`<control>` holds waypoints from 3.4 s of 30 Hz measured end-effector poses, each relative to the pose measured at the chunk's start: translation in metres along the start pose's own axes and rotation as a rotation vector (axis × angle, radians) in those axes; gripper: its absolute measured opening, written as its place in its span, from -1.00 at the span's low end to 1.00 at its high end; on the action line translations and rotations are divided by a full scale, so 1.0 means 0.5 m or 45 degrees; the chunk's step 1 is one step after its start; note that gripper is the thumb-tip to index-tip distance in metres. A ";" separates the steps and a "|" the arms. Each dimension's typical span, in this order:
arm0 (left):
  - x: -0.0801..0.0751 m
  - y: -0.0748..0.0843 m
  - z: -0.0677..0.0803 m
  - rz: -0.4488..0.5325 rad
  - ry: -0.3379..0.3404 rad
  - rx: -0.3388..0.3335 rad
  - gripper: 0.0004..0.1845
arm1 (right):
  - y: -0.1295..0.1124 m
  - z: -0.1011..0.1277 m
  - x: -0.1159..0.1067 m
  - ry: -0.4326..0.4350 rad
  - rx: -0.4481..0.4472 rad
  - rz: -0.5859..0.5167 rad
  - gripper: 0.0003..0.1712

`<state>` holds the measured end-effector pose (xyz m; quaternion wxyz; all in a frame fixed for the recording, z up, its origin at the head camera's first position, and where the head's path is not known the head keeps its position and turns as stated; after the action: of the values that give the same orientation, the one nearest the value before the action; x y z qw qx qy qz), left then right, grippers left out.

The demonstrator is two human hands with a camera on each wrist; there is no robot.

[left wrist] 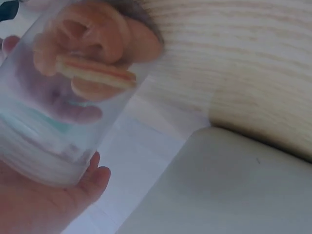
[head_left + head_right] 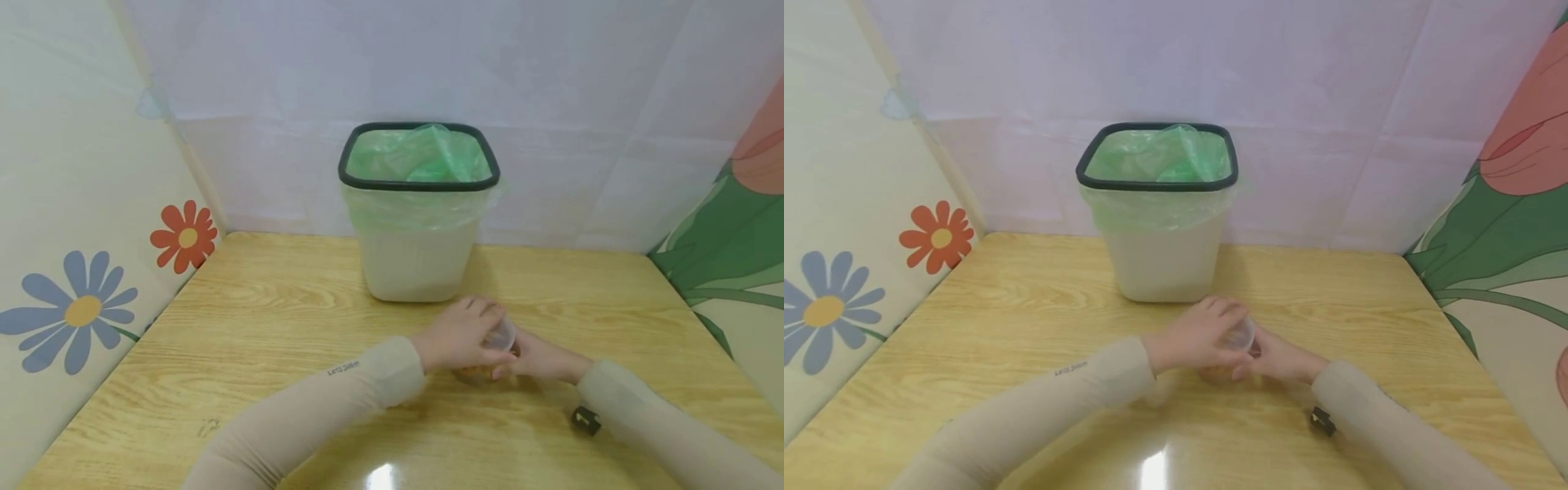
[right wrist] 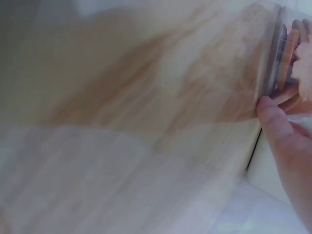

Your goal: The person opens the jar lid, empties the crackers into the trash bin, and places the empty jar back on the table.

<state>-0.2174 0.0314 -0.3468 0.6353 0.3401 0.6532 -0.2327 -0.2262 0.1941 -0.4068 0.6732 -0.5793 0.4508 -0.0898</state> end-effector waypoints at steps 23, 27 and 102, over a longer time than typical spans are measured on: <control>-0.011 -0.030 -0.007 0.094 -0.073 0.230 -0.10 | -0.001 0.000 0.002 -0.042 0.024 -0.130 0.01; -0.007 -0.024 -0.005 0.023 0.017 0.215 -0.12 | 0.000 0.000 0.003 -0.049 0.025 -0.147 0.01; -0.014 0.026 0.017 -0.156 0.349 -0.135 -0.11 | -0.005 0.003 0.002 0.005 0.010 0.052 -0.08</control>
<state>-0.2025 0.0328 -0.3391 0.5418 0.2943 0.7646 -0.1876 -0.2235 0.1938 -0.4053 0.6762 -0.5671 0.4635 -0.0792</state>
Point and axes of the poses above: each hand's wrist, its own z-axis away from the middle knuckle, its own x-axis out of the palm, y = z × x, the point moved 3 cm from there along -z, towards the middle knuckle, and after that the axes turned 3 degrees about y, right-handed, at the moved point
